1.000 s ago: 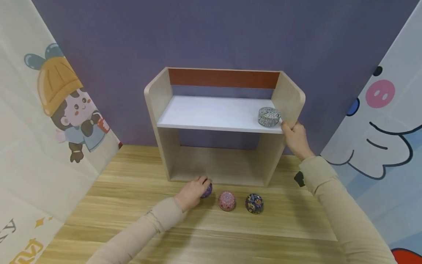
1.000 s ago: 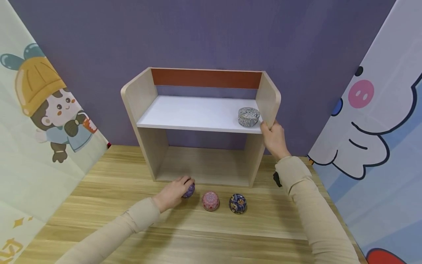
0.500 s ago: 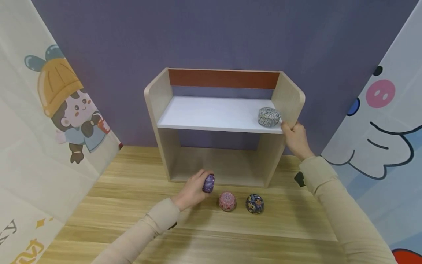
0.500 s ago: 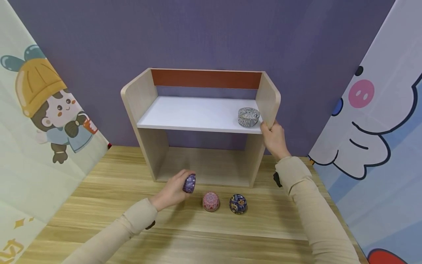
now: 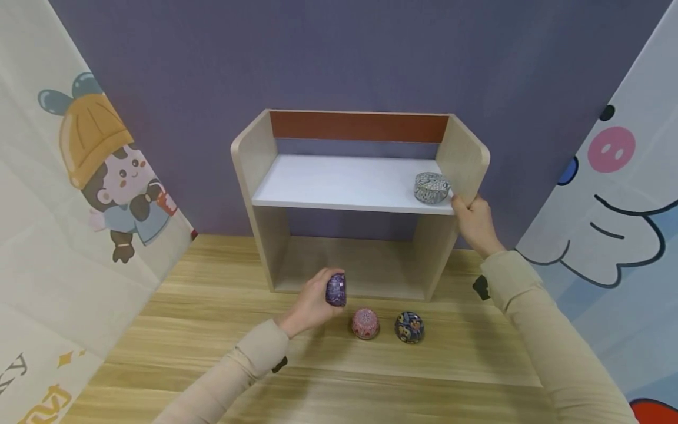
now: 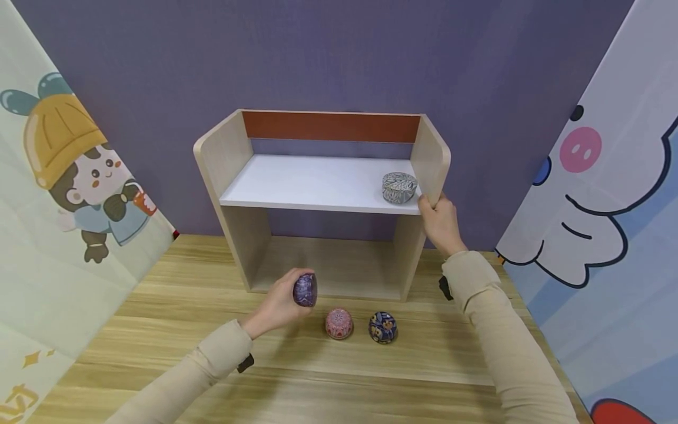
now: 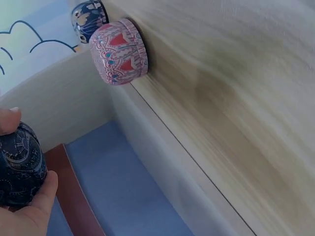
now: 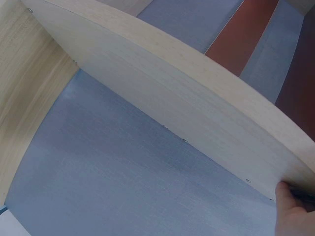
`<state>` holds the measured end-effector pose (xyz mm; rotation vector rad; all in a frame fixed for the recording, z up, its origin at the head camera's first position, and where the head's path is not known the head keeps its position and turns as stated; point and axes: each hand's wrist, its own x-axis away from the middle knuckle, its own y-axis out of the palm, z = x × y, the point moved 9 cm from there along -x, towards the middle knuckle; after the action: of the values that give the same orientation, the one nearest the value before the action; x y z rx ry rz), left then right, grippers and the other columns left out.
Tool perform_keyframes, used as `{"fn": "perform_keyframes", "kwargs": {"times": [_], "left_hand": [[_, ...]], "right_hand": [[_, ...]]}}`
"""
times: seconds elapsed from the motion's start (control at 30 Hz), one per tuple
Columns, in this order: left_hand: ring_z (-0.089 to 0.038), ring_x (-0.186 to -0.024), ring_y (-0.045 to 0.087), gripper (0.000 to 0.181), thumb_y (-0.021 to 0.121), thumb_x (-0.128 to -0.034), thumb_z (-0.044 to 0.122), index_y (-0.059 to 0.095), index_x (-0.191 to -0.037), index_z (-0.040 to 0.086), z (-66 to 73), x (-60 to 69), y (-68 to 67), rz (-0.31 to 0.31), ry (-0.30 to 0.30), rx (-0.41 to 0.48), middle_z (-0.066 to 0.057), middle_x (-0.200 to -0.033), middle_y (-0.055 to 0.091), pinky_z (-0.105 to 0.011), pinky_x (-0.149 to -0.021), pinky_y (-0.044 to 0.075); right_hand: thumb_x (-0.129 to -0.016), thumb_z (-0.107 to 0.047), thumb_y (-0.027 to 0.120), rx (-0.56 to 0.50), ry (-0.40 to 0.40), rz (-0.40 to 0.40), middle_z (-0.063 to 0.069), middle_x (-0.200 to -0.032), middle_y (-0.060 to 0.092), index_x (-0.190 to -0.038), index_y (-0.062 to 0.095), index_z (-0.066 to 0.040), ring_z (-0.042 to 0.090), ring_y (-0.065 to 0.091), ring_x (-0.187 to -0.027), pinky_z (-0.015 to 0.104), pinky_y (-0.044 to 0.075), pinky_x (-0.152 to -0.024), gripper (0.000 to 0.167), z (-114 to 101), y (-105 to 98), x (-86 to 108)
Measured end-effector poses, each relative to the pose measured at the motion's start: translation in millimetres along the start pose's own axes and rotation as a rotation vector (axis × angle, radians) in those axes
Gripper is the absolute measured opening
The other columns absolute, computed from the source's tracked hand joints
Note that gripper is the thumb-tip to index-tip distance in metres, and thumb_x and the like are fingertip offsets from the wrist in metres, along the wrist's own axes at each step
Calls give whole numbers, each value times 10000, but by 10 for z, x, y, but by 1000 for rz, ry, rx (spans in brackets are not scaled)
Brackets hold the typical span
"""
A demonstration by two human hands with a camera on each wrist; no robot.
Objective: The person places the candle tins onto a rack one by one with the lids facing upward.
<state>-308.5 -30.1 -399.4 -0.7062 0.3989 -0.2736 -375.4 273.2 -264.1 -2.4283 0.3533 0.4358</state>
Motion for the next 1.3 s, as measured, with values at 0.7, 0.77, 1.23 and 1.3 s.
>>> {"fn": "perform_keyframes", "kwargs": {"times": [0.7,0.77,1.23,1.3], "left_hand": [[-263,-976,576,724,812,-586,93,495,-1235,69,-21,41,-1,43,3,28,-98,-1143,545,-401,-812,532],[-270,-980,577,729,816,-590,113,491,-1241,65,-25,46,3,38,-2,29,-99,-1146,545,-411,-812,531],[-340,-1060,559,747,818,-614,157,463,-1267,84,-69,74,28,30,-87,64,-167,-1210,553,-491,-895,479],[-342,-1053,561,745,813,-619,148,451,-1266,82,-83,79,36,23,-99,80,-175,-1197,555,-491,-885,485]], "right_hand": [[-948,-318,353,5,-5,5,198,-931,509,-984,477,67,262,423,-843,320,355,-689,406,1,-7,1],[-947,-318,355,7,-6,7,192,-908,499,-954,474,53,263,422,-831,318,351,-677,389,-2,-7,1],[-943,-317,356,11,1,9,175,-875,478,-930,467,40,260,415,-811,312,342,-650,374,-3,-9,-4],[-946,-324,349,7,5,1,181,-904,486,-977,472,62,260,416,-828,318,348,-667,406,-4,-6,0]]}}
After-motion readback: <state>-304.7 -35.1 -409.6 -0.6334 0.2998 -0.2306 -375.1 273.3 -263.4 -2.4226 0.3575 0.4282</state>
